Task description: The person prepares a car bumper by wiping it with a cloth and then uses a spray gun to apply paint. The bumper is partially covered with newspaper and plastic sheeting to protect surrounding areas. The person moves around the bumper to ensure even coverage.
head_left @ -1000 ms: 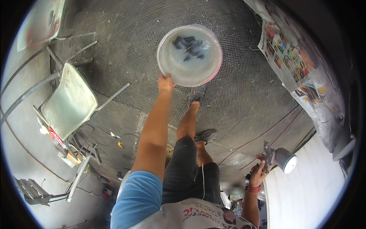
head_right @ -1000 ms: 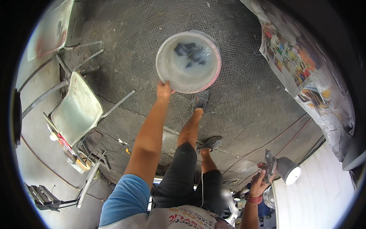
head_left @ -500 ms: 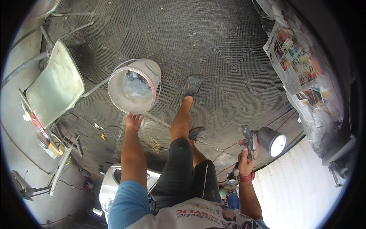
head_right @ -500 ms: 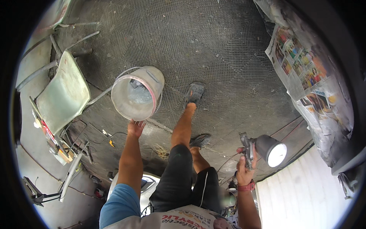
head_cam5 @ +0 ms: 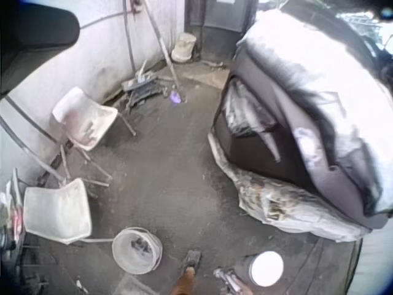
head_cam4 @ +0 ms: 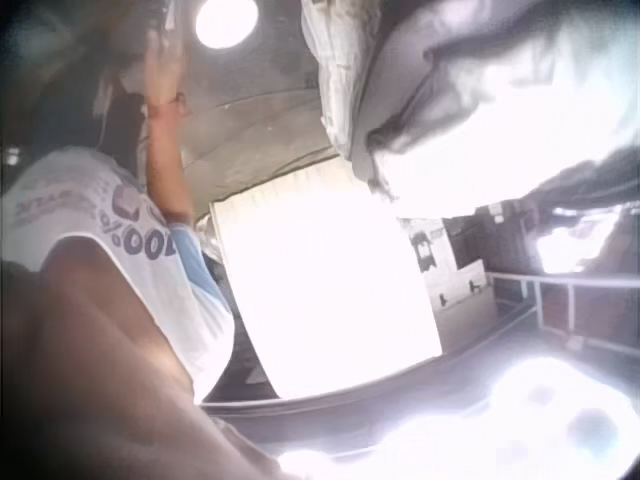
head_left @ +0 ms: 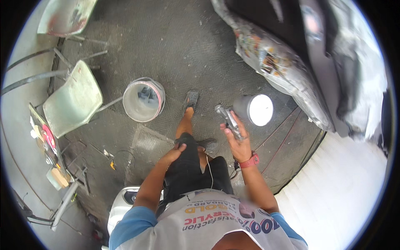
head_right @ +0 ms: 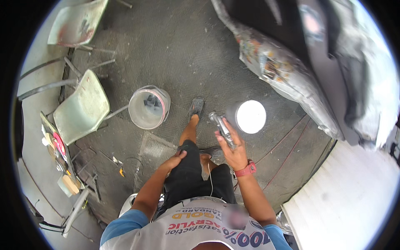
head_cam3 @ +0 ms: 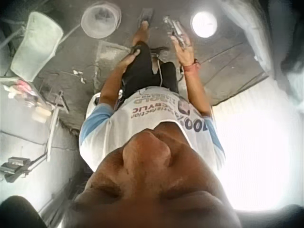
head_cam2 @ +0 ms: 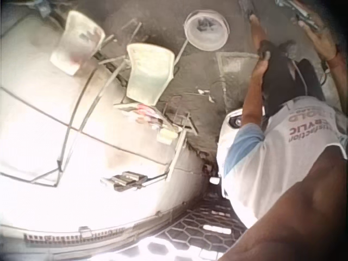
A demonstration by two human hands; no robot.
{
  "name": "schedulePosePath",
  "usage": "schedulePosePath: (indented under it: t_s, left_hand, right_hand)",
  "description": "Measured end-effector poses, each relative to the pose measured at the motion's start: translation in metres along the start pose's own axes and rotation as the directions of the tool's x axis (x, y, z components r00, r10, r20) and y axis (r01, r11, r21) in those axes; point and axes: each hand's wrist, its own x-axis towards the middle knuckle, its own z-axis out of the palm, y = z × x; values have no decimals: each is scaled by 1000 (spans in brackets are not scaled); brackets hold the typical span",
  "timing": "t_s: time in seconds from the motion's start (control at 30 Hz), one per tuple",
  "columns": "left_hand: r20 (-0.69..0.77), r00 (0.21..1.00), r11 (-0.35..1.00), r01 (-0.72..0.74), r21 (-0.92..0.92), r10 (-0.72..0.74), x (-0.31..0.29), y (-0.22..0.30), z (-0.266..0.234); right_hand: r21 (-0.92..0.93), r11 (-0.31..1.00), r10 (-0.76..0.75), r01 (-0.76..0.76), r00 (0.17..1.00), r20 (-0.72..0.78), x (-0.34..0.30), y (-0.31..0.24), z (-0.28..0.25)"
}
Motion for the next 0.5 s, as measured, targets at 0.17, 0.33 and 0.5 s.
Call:
schedulePosePath:
  t_s: [0.17,0.33,0.5]
  left_hand:
    - [241,950,806,-298,511,199,-73,72,57]
    - [125,889,837,-458,299,441,-56,94,124]
    - [32,849,849,-528,13,528,-80,147,227]
  right_hand:
    - [214,976,-35,31,999,17,-86,-25,-47]
    - [-9,981,-194,194,978,-81,-198,-19,-121]
    - [75,984,-143,161,968,-209,-320,8,-173]
